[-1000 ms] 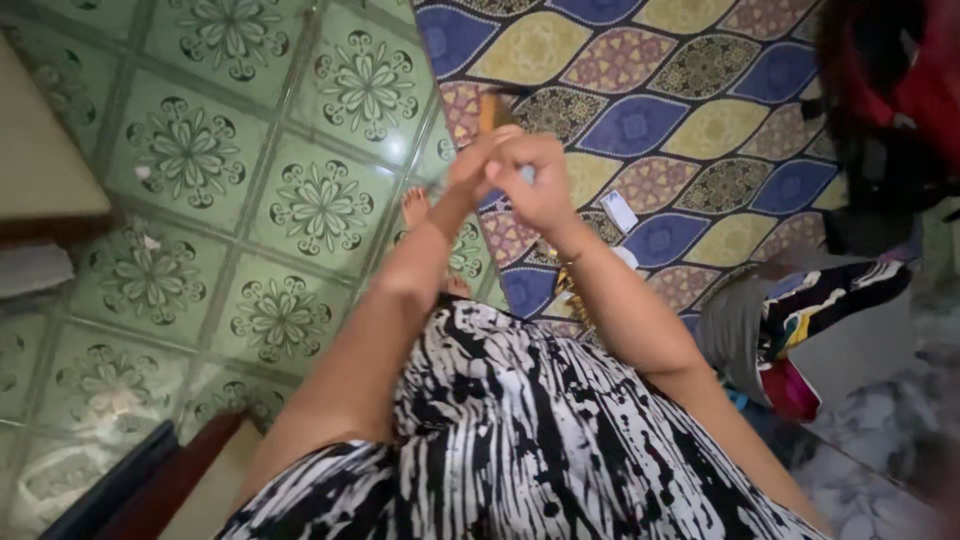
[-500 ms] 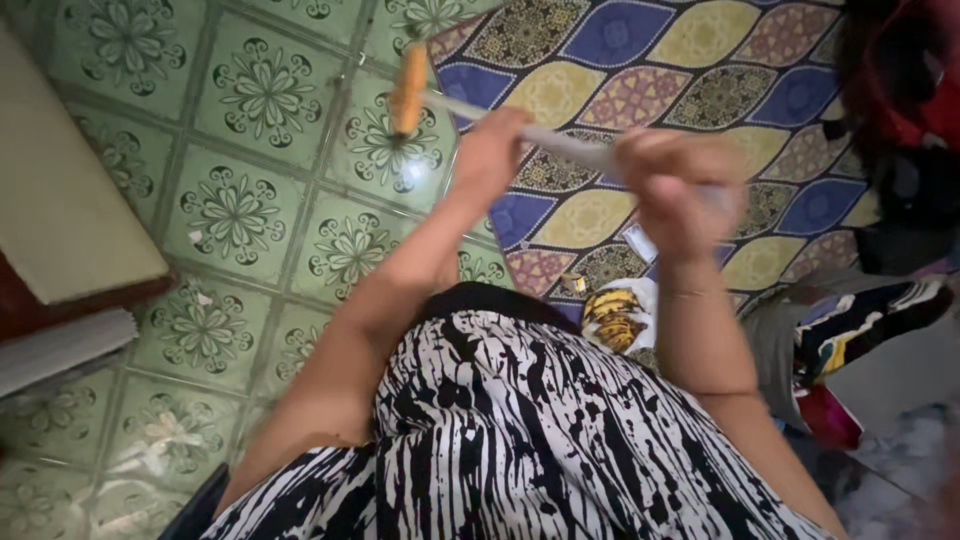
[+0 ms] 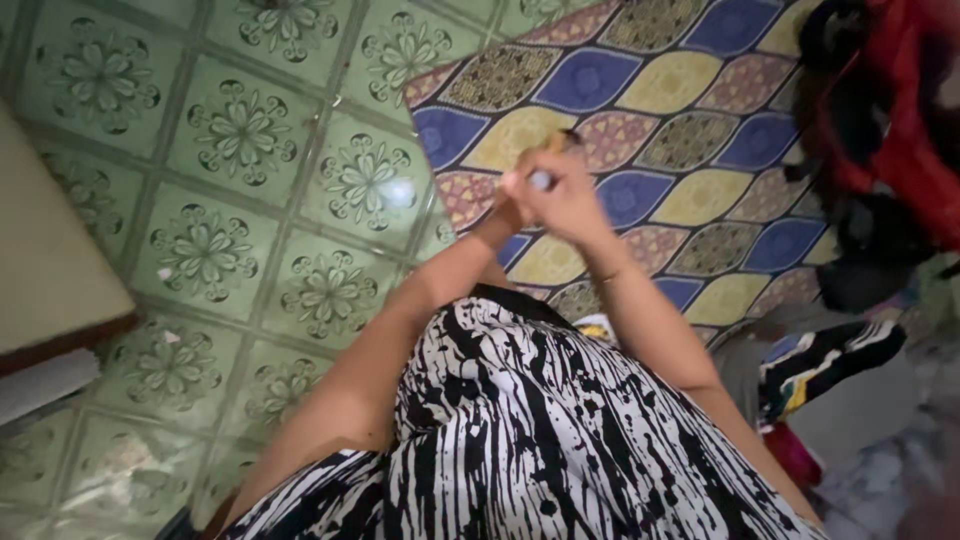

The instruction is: The person sweeps the floor with a broom, moving debris into a pile and then across the room.

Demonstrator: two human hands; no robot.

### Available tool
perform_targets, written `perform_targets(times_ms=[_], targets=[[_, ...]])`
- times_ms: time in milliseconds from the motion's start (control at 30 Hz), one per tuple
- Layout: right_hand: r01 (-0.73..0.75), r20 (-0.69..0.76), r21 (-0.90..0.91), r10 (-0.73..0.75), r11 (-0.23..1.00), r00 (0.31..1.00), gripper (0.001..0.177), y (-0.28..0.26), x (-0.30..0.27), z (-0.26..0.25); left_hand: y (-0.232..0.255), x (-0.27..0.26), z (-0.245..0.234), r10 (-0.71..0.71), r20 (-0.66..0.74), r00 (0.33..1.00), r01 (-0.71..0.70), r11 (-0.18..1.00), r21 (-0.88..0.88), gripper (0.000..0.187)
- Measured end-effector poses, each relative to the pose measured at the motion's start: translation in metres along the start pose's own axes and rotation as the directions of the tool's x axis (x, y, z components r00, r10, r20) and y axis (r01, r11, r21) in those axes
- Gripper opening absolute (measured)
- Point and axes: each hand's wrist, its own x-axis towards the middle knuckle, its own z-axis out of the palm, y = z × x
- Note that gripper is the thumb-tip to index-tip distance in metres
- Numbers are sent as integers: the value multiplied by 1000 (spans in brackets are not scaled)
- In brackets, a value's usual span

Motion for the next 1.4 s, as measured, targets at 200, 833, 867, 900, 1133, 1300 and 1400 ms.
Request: perform_targets(times_ms=[200, 833, 867, 900, 1133, 1300, 1400], targets=[[255, -31, 275, -256, 927, 966, 43, 42, 23, -31, -36, 8, -44, -292, -222, 930, 351, 885, 306, 28], [506, 195, -209, -471, 837, 860, 39, -92, 91, -201, 105, 257, 2, -157, -140, 978, 129, 972, -194, 17], [441, 169, -268, -408, 857, 897, 30, -74, 109, -195, 83, 271, 1, -168, -126, 978, 125, 948, -294, 17], [371, 140, -322, -344, 871, 928, 23, -51, 128, -186, 57, 283, 1, -177, -110, 978, 122, 913, -390, 17], [228, 63, -48, -225, 972, 972, 23, 118, 237, -120, -120, 274, -13, -294, -227, 928, 302, 953, -2, 18], [115, 36, 143, -122, 983, 992, 22, 117, 274, -88, -127, 267, -98, -466, -166, 869, 445, 883, -147, 21], [258, 153, 334, -322, 907, 934, 25, 89, 305, -78, -98, 277, -156, -257, -291, 922, 347, 880, 323, 22]])
